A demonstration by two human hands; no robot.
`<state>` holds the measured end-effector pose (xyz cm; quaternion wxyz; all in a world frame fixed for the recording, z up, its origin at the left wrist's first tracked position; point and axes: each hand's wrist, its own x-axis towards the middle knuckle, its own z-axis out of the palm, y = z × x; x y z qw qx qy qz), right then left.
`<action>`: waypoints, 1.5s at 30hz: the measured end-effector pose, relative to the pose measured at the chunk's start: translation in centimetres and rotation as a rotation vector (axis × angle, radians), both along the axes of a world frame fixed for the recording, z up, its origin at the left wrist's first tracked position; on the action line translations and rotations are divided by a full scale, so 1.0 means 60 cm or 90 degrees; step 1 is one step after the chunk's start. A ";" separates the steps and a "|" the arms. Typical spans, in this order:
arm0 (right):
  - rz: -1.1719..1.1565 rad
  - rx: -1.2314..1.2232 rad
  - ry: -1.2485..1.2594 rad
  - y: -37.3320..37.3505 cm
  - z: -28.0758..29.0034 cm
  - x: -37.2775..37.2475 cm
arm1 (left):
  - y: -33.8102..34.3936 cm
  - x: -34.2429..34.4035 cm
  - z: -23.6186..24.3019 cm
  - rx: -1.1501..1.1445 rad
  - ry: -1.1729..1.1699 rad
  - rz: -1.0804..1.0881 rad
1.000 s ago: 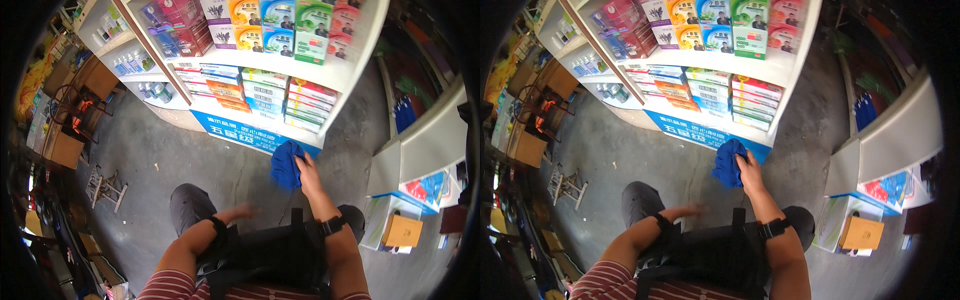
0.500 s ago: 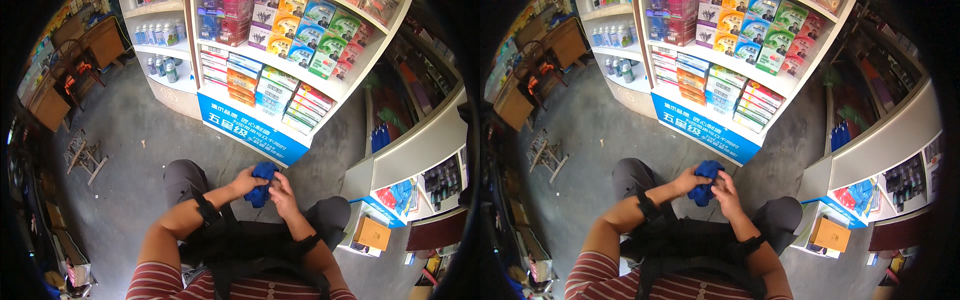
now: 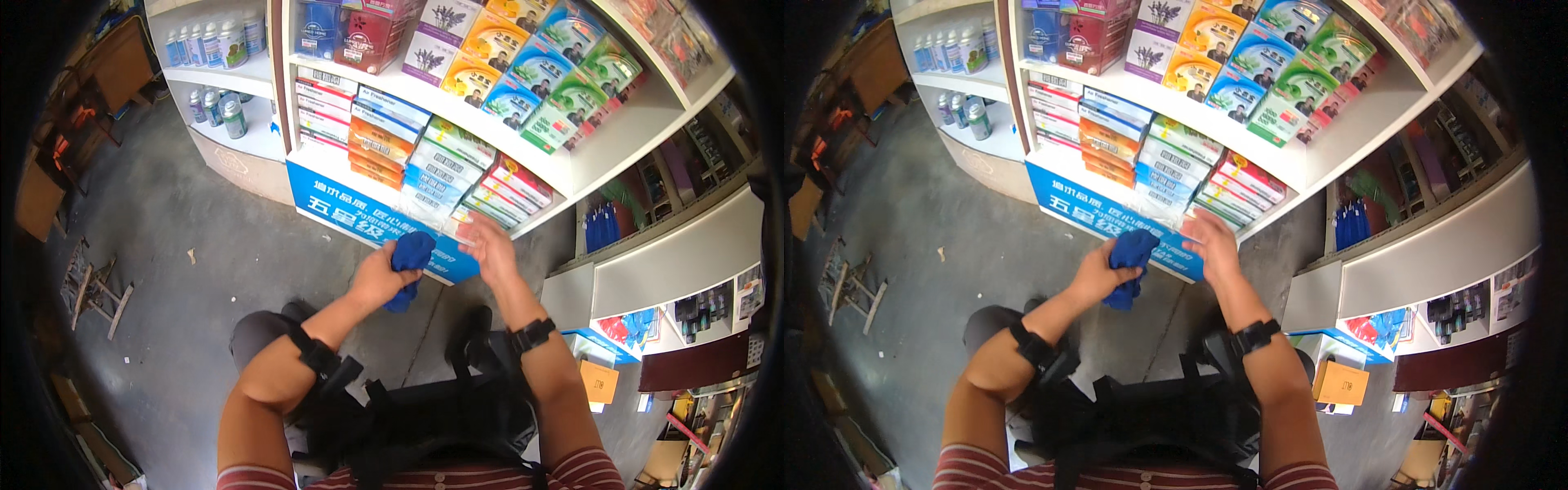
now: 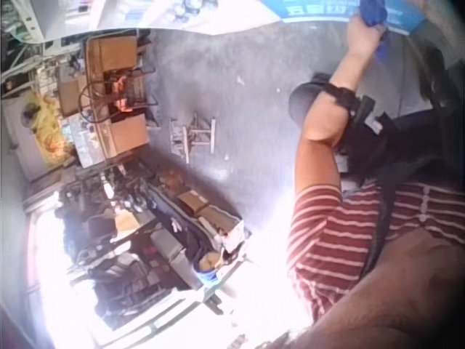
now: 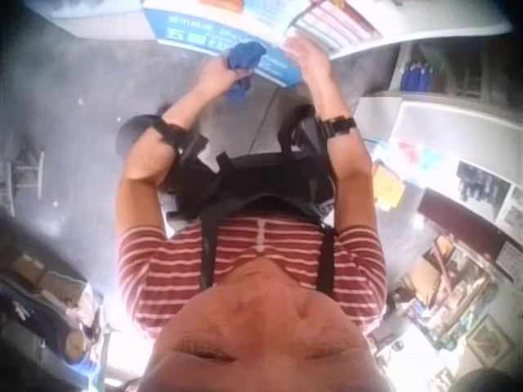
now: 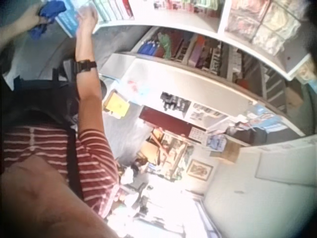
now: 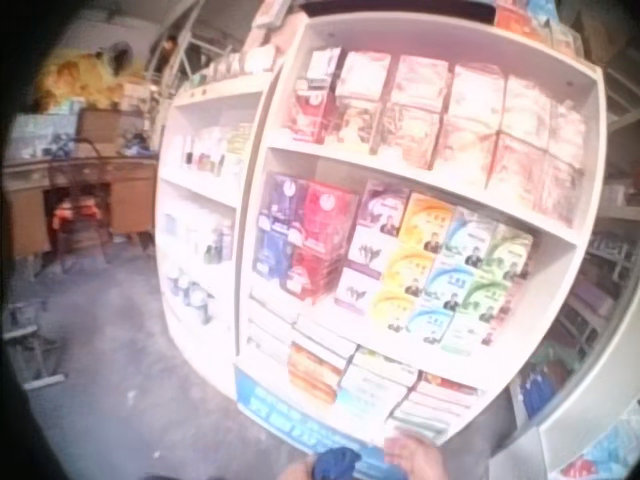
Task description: The person wipes a retail shelf with a blue cloth and then repeatedly picks up, wipes, and places back various boxed products on the shelf.
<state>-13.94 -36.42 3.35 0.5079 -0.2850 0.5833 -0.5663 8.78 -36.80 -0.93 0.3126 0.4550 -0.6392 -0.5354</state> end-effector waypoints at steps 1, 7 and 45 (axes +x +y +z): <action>-0.037 -0.032 -0.018 -0.039 0.009 -0.002 | 0.000 -0.002 0.003 0.015 -0.011 -0.002; -0.220 -0.062 -0.226 -0.177 0.041 0.030 | -0.005 0.011 0.009 -0.006 -0.045 0.009; -0.239 -0.030 -0.416 -0.233 0.056 0.009 | 0.009 0.035 0.000 -0.036 -0.132 -0.024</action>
